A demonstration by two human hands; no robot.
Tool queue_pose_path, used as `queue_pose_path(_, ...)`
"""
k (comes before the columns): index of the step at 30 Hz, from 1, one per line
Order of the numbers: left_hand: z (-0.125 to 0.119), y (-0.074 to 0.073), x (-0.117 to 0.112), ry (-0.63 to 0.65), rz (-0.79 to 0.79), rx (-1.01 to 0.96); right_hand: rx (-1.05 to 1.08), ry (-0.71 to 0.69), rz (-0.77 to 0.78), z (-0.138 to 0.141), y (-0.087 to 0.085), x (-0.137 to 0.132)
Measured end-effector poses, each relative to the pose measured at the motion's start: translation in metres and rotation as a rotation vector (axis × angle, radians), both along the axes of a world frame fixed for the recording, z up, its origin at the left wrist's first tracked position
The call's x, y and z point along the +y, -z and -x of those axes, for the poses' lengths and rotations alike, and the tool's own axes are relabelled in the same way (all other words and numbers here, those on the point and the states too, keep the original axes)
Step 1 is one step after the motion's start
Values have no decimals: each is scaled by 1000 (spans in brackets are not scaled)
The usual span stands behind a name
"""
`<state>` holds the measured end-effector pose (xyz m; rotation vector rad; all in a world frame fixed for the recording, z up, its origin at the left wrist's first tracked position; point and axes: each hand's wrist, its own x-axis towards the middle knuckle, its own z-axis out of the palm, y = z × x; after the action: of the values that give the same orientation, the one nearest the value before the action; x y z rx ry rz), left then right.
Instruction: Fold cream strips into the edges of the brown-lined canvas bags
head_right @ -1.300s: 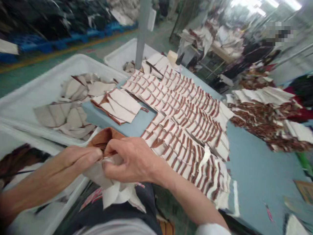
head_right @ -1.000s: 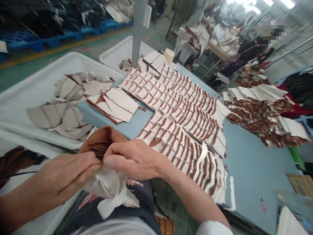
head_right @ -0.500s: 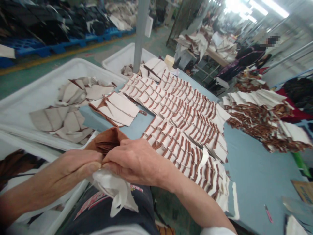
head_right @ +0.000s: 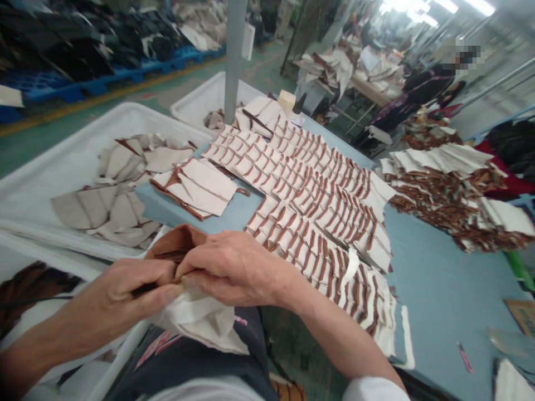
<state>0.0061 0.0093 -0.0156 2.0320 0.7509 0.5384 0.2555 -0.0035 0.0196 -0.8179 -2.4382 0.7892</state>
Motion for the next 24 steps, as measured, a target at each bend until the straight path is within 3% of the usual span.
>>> queue_pose_path(3,-2,-5,-5,-12,104,5,1,-9,6,1,2,3)
queue_pose_path(6,-10,-6,-21,-95,99,-46,44,0,58,2,11,6)
queue_pose_path(12,-27,8,-51,-218,122,-271,304,13,418,4,33,4)
queue_pose_path(15,-27,12,-49,-215,223,-227,434,81,588,3,34,0)
queue_pose_path(18,-22,15,-40,-179,320,-141,436,149,745,1,31,-1)
queue_pose_path(24,-1,28,-31,-148,301,-172,446,246,988,11,27,7)
